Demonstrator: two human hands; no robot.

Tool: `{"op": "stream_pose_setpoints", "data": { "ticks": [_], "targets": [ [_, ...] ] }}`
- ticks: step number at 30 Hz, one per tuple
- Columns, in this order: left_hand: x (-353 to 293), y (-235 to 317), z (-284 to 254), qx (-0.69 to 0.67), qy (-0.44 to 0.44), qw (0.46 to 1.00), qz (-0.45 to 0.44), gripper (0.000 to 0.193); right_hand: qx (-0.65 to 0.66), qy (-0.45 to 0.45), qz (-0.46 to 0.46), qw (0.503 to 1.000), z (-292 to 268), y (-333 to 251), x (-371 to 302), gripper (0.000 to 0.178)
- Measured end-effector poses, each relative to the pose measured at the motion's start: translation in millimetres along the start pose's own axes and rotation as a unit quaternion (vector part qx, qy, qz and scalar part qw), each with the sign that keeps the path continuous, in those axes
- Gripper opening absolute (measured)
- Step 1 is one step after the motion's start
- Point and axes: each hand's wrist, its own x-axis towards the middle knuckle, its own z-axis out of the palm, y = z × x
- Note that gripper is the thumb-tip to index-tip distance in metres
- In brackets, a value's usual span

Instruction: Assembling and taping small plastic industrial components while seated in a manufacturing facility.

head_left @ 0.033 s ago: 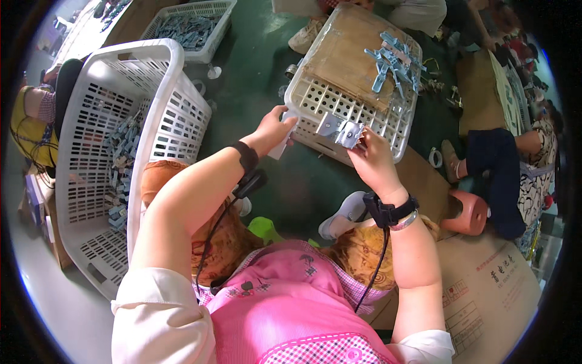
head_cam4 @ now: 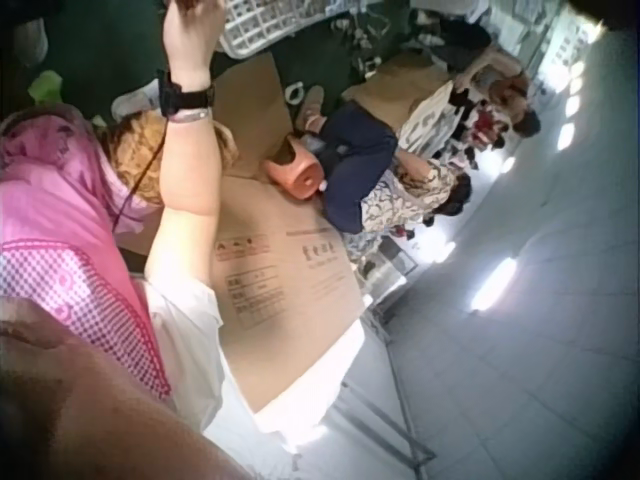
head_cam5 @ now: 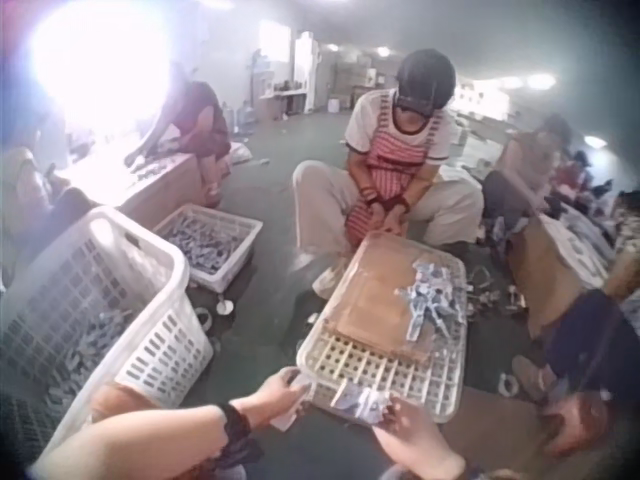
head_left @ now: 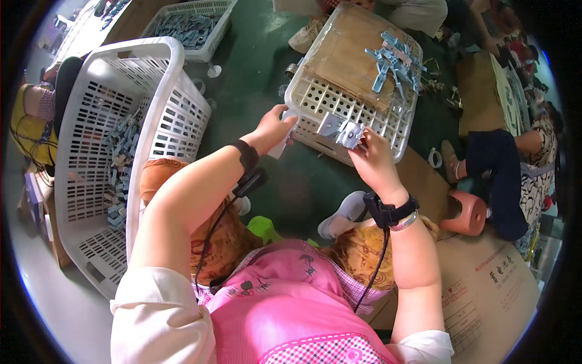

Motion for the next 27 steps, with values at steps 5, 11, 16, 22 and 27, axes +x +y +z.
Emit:
{"op": "stream_pose_setpoints", "data": {
  "ticks": [5, 11, 16, 22, 27],
  "targets": [
    [-6.6, 6.8, -7.4, -0.013, 0.006, 1.000, -0.025, 0.052, -0.018, -0.010, 0.027, 0.999, -2.8, 0.5, -4.0, 0.011],
    [-8.9, 13.6, -14.0, 0.010, 0.009, 0.999, -0.045, 0.048, 0.019, 0.017, 0.015, 1.000, -1.0, 23.3, -8.5, 0.011],
    [-7.1, 12.6, -13.1, 0.002, 0.005, 0.998, -0.055, 0.049, 0.020, 0.000, 0.018, 1.000, -0.4, 11.1, -3.6, 0.010],
    [-12.0, 18.2, -7.1, -0.004, 0.005, 0.999, -0.051, 0.056, -0.028, -0.019, 0.026, 0.999, -2.1, 3.4, -1.3, 0.012],
    [-9.9, 17.4, -6.0, 0.037, 0.028, 0.998, -0.040, 0.059, -0.024, -0.022, 0.025, 0.999, -3.7, 0.4, -1.7, 0.012]
  ]
}}
